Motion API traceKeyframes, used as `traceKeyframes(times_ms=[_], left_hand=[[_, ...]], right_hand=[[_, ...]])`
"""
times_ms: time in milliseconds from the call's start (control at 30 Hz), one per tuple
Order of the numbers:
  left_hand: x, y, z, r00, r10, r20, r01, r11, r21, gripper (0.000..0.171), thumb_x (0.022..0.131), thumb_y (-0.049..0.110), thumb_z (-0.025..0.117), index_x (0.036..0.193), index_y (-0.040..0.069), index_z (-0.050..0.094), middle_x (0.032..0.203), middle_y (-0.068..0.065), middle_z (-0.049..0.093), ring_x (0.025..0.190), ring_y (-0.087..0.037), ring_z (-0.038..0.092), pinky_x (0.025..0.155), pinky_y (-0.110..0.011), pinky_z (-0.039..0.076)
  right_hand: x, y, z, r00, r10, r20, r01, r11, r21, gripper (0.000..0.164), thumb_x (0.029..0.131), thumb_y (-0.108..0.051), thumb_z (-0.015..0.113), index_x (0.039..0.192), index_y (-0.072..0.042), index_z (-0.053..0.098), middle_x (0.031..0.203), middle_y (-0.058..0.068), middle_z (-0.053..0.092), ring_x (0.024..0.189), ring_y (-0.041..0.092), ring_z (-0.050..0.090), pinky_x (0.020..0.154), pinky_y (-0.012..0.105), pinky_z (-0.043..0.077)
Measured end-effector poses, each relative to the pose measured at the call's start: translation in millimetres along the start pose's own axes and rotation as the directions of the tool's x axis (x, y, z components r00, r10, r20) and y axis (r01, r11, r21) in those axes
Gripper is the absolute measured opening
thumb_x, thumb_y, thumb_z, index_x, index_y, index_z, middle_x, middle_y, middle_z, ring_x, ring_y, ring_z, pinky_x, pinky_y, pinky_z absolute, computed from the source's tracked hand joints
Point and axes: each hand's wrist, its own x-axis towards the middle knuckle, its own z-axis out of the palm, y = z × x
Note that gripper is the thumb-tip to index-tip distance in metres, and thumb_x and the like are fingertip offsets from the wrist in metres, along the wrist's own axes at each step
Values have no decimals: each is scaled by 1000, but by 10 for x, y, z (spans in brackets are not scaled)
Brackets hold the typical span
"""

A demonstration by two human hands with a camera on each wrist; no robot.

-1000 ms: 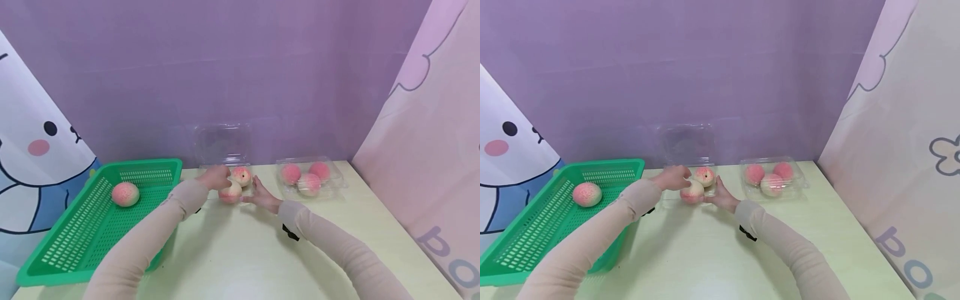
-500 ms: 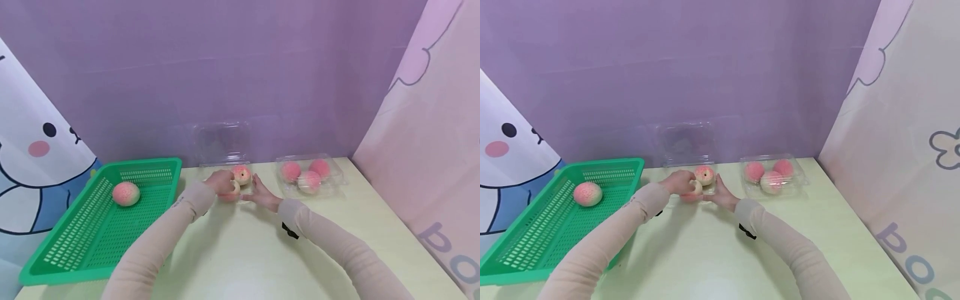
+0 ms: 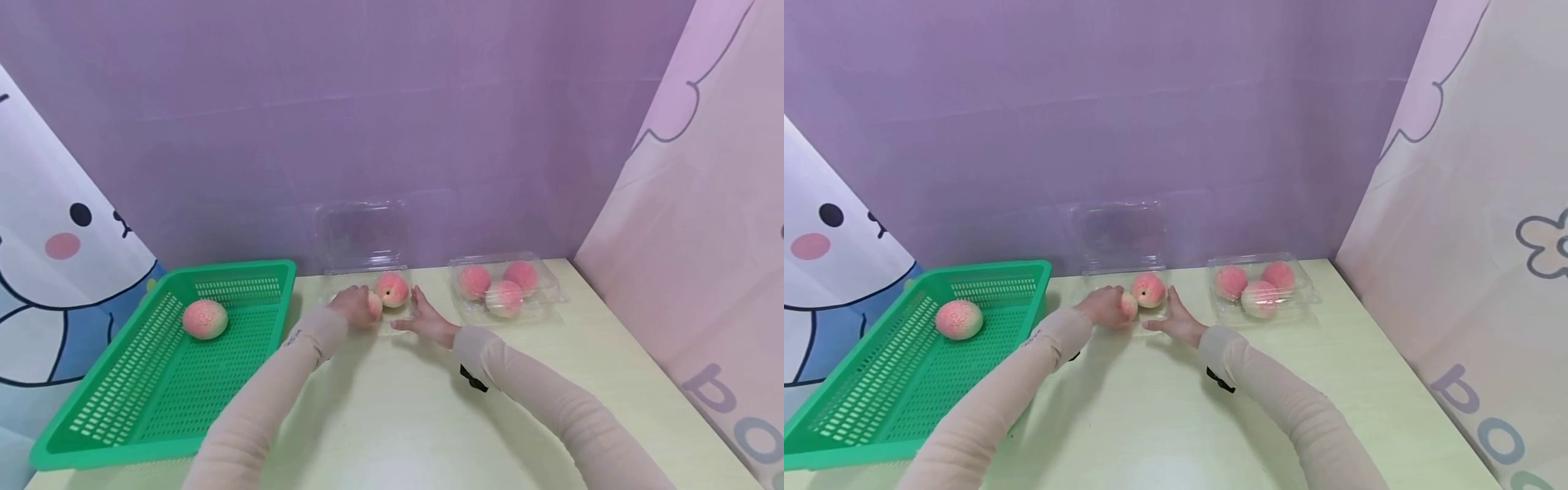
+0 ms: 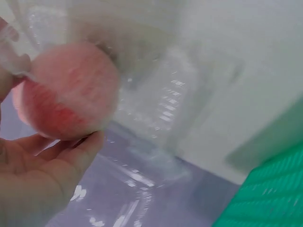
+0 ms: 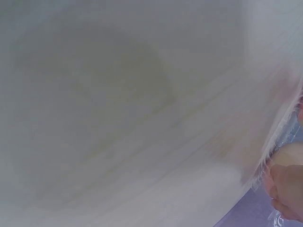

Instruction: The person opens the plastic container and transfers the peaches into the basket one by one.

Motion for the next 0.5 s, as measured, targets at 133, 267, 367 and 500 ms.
traceKeyframes(times_ms=[133,267,367,500], left_hand=[[35,-112,67,999,-39,14,40,994,-99,67,78,30,66,130,-5,41,122,-23,53,114,-37,50,99,-46,40],[90,-213,112,995,-94,27,98,973,-211,79,77,31,70,138,-1,32,133,-24,45,124,-38,41,105,-47,33],[123,-264,146,994,-110,3,107,953,-283,81,75,29,72,139,0,32,136,-22,44,127,-37,39,106,-47,31],[167,-315,231,992,-116,-48,89,920,-382,81,72,24,76,138,1,34,134,-21,46,125,-36,42,105,-47,33]], right_hand=[[6,24,8,1000,-6,-5,6,1000,0,105,83,-18,67,145,-12,-18,154,7,-8,142,22,-3,115,41,7],[2,29,14,1000,-13,-7,13,1000,-5,105,83,-18,67,145,-12,-17,154,7,-6,142,22,-2,114,41,8],[-30,-13,9,1000,-17,2,17,1000,-5,105,83,-18,67,145,-10,-17,154,10,-7,142,24,-2,114,43,8],[-31,-14,3,1000,-12,1,12,1000,-4,106,83,-19,68,145,-11,-17,154,9,-7,142,25,-2,114,43,10]])
